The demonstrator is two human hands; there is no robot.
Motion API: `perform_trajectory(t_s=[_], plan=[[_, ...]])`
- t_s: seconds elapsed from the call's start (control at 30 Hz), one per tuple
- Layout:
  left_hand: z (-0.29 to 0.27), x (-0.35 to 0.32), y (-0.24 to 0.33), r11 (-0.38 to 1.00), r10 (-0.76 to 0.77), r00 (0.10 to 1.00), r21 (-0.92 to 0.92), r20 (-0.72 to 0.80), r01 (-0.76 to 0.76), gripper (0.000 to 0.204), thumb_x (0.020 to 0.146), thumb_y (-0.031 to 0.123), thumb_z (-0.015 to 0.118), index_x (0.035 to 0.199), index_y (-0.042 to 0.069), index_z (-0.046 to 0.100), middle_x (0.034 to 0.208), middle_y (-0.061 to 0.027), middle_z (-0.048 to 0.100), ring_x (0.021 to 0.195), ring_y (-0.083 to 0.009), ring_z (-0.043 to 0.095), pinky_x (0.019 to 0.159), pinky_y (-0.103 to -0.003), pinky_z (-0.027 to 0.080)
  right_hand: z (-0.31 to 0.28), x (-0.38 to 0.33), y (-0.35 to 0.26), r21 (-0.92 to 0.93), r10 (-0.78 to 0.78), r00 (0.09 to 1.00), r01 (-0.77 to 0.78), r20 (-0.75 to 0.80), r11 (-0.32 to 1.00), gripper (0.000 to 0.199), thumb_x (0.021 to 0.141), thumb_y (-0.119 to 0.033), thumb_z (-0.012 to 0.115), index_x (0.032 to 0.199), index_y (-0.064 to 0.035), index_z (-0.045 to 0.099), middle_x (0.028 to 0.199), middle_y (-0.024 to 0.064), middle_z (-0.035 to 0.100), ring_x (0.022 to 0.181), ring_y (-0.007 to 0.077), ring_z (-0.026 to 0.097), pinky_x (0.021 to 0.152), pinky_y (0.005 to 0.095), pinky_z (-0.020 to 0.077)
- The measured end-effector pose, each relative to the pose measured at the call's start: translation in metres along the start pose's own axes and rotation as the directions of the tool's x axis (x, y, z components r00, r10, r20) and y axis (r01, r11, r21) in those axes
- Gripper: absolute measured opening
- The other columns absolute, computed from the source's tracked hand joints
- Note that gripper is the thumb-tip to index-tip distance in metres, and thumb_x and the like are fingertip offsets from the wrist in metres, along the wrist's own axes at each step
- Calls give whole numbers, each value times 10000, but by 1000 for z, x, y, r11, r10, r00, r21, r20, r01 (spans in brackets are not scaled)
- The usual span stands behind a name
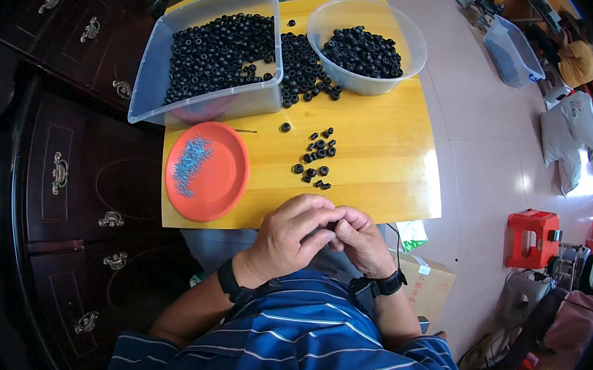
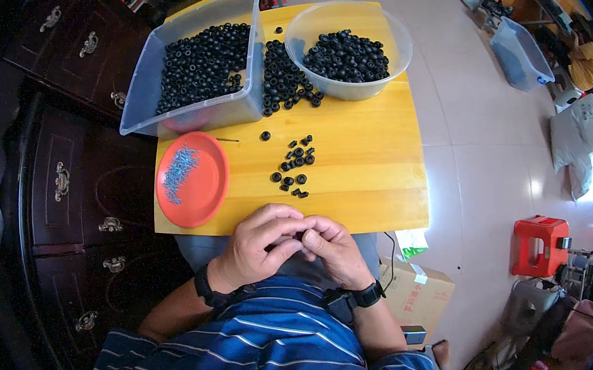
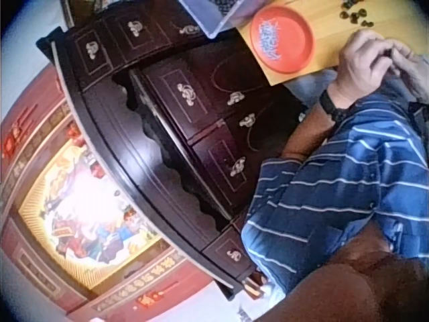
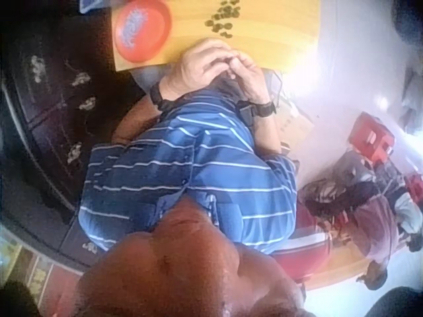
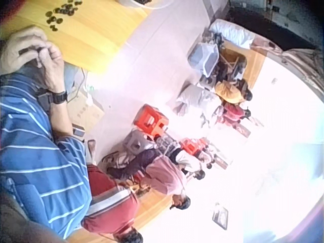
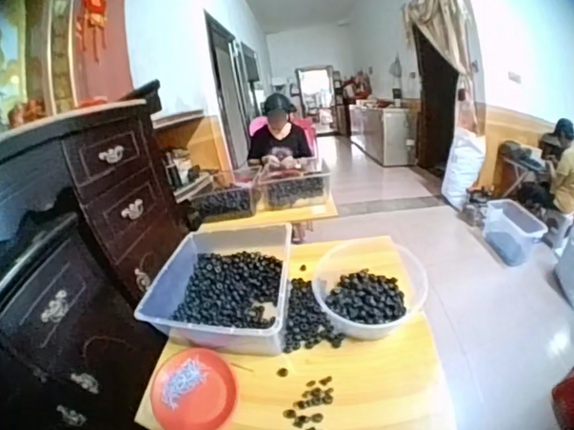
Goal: Assembling small plastic components by inserting blue plastic pieces into black plastic circular parts.
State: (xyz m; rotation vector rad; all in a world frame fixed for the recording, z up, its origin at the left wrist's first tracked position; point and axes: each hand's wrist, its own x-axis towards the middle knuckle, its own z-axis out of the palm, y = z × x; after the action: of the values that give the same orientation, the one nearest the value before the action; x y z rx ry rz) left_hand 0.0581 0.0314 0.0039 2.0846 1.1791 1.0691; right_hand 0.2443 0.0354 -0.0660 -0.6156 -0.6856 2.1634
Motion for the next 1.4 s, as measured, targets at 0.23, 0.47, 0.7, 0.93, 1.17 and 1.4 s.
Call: perform_trajectory(t_s=[0.23, 0.47, 0.7, 0.93, 1.17, 1.4], plan=[[-7, -6, -40, 892, -444, 896, -102, -27, 440, 240, 882, 61, 726, 1102, -11, 663, 971, -111, 676, 742, -153, 687, 651, -282, 537, -2, -1, -16, -2, -13, 999, 12, -53, 1000, 229, 1004, -188, 621, 1171, -32, 635, 872, 50, 678, 736, 87, 605, 689, 219, 491], [-2, 7, -56, 909, -240, 970, 340, -43, 240, 225, 870, 132, 716, 1067, 28, 685, 943, -118, 667, 798, -303, 684, 673, -386, 549, -1, 1, -17, -47, -9, 992, 3, -127, 999, 204, 1006, -135, 576, 1177, -33, 615, 913, 79, 688, 782, 124, 619, 746, 244, 501], [1, 10, -59, 886, -271, 962, 396, 22, 241, 187, 877, 165, 708, 1030, 58, 688, 932, -100, 667, 817, -311, 680, 681, -408, 551, 4, 4, -16, -73, -5, 989, -6, -145, 997, 164, 1004, -110, 551, 1153, -42, 552, 922, 103, 690, 777, 137, 626, 756, 258, 509], [-7, 0, -55, 908, -305, 952, 290, -39, 303, 101, 857, 64, 709, 905, 37, 625, 878, -106, 652, 707, -249, 676, 603, -364, 540, 7, 8, -13, -88, 10, 992, -21, -128, 996, 183, 1008, -148, 587, 1158, -54, 538, 931, 100, 692, 786, 136, 644, 744, 247, 517], [-17, -18, -32, 855, -476, 878, -260, -46, 450, 138, 868, -39, 664, 1003, -22, 643, 828, -60, 649, 683, -88, 647, 576, -268, 535, 12, 14, -2, 19, 10, 996, -9, -91, 1000, 249, 1013, -207, 612, 1208, -56, 573, 945, 76, 693, 785, 116, 640, 726, 237, 520], [-21, -30, -23, 847, -448, 888, -365, -101, 386, 144, 870, -4, 687, 1013, 1, 707, 766, -50, 669, 625, -109, 641, 575, -264, 502, 25, 16, 2, -34, 67, 990, -72, -122, 997, 338, 1034, -226, 580, 1323, -50, 591, 887, 36, 654, 739, 105, 588, 709, 232, 500]])
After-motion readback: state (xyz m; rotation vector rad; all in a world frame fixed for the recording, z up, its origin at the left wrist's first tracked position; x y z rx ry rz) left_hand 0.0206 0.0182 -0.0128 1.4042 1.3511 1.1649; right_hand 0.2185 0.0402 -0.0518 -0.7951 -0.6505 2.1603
